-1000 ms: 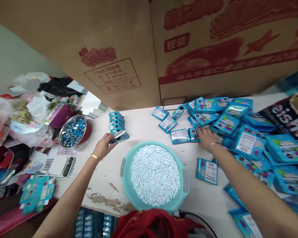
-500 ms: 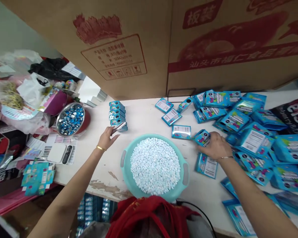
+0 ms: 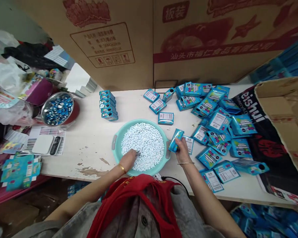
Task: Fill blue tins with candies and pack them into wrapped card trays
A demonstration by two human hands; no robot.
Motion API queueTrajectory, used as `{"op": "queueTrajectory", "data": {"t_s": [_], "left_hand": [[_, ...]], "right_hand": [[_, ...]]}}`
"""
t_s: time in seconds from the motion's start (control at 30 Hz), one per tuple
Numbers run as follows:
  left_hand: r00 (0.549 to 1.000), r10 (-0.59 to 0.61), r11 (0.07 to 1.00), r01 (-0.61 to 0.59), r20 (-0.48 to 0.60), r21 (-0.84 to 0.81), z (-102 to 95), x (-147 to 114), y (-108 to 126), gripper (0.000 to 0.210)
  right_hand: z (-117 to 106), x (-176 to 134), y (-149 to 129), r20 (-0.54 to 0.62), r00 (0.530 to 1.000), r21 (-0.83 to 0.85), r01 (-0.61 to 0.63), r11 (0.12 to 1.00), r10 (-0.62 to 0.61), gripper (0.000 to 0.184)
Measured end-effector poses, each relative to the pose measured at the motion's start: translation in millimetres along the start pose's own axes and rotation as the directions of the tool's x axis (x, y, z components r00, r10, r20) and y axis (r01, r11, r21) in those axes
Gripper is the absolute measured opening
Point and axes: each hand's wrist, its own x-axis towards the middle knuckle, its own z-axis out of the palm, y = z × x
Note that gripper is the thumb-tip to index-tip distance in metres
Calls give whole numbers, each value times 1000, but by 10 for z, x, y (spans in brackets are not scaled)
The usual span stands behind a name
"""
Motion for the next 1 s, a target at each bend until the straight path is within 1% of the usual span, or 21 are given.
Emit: {"op": "queueTrajectory", "data": {"t_s": [0.1, 0.17, 0.23, 0.33, 0.43, 0.5, 0.53, 0.6, 0.63, 0.7, 0.77, 0.83, 0.9, 1.0], "left_hand": [[996, -2, 998, -4, -93, -66, 113, 324, 201, 19], [989, -1, 993, -16, -146, -113, 141, 468, 282, 20], [983, 17, 986, -47, -182, -158, 138, 529, 300, 21], [974, 82, 969, -127, -212, -211, 49, 472, 210, 21], [960, 159, 948, -214, -232, -237, -165, 291, 44, 26], [939, 229, 927, -290, -257, -235, -368, 138, -56, 29], [922, 272, 914, -337, -274, -226, -479, 60, -93, 29], [881, 362, 883, -429, -304, -191, -704, -84, -134, 29], [864, 397, 871, -461, -311, -170, -812, -146, -136, 28], [846, 444, 859, -495, -296, -127, -1008, -243, -108, 28], [843, 473, 860, -505, -257, -70, -1172, -300, -40, 27], [850, 489, 869, -495, -196, 19, -1310, -327, 57, 26], [871, 477, 876, -461, -116, 139, -1431, -337, 177, 25], [915, 403, 864, -383, 8, 325, -1589, -355, 391, 26]], "right_hand": [[14, 43, 7, 2, 1000, -53, 31, 998, -31, 46], [29, 57, 9, 1, 999, -61, 34, 998, -34, 48], [43, 41, 11, -4, 1000, -62, 23, 998, -23, 49], [39, -28, 11, 3, 999, -51, 40, 998, -40, 47], [5, -114, 23, 53, 989, -75, 144, 987, -140, 49], [-11, -166, 42, 87, 966, -168, 254, 953, -242, 51], [-10, -190, 53, 112, 948, -236, 317, 918, -298, 50], [15, -235, 71, 187, 895, -386, 445, 808, -404, 45], [41, -255, 77, 235, 867, -451, 498, 741, -440, 42], [111, -288, 80, 337, 819, -533, 573, 623, -465, 37], [191, -314, 82, 417, 781, -551, 624, 554, -465, 35], [264, -333, 93, 473, 747, -538, 665, 518, -467, 35], [317, -349, 117, 518, 712, -518, 703, 488, -475, 37], [359, -369, 166, 566, 664, -490, 748, 448, -489, 38]]}}
